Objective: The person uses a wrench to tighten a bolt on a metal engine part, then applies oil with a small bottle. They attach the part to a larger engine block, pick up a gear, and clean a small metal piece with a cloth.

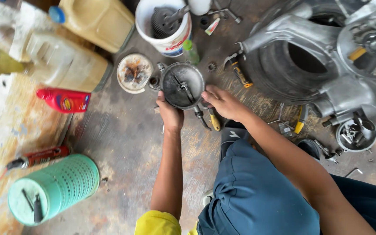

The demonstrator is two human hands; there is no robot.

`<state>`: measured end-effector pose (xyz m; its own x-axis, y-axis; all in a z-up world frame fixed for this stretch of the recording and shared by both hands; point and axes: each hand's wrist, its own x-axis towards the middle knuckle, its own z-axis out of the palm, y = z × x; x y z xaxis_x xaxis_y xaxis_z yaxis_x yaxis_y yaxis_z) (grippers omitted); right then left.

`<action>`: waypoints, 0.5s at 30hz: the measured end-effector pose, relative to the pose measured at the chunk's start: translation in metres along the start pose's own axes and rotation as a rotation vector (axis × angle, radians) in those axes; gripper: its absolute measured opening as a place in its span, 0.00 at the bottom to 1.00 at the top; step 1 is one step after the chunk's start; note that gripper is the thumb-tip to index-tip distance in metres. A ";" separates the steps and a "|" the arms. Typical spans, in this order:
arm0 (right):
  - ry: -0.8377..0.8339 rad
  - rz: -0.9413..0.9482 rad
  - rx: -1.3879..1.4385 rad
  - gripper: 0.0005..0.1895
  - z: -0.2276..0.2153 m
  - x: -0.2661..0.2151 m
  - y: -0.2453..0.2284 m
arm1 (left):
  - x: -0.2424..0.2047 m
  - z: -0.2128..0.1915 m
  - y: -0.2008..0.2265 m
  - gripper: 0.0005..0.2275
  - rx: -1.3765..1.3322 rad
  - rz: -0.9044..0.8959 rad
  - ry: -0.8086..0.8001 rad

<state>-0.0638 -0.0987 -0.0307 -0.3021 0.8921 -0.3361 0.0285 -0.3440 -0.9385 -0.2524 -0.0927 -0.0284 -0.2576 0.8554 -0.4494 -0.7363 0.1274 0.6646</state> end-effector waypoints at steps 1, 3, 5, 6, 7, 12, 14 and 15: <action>-0.059 0.024 0.000 0.29 0.008 0.009 0.014 | -0.006 -0.005 0.010 0.30 0.176 0.048 0.143; -0.132 0.050 -0.001 0.29 0.026 0.017 0.038 | -0.006 -0.041 0.014 0.29 0.349 0.100 0.301; -0.252 0.085 0.040 0.28 0.047 0.022 0.055 | 0.010 -0.105 0.003 0.22 0.846 0.304 0.359; -0.270 0.086 0.032 0.28 0.057 0.020 0.048 | 0.010 -0.121 0.003 0.22 0.837 0.309 0.377; -0.344 0.080 0.001 0.30 0.068 0.018 0.042 | 0.009 -0.136 0.003 0.21 0.871 0.369 0.454; -0.676 -0.021 -0.351 0.35 0.109 0.038 0.091 | 0.014 -0.214 -0.002 0.24 0.867 0.437 0.807; -0.714 0.023 -0.492 0.33 0.124 0.037 0.095 | 0.022 -0.266 -0.009 0.25 0.961 0.363 0.966; -0.731 0.028 -0.493 0.33 0.129 0.040 0.097 | 0.025 -0.286 -0.014 0.25 0.957 0.358 0.983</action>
<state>-0.1957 -0.1341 -0.1252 -0.8243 0.4162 -0.3837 0.4023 -0.0463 -0.9144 -0.4277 -0.2163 -0.2193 -0.9529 0.2714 -0.1358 0.0598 0.6067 0.7927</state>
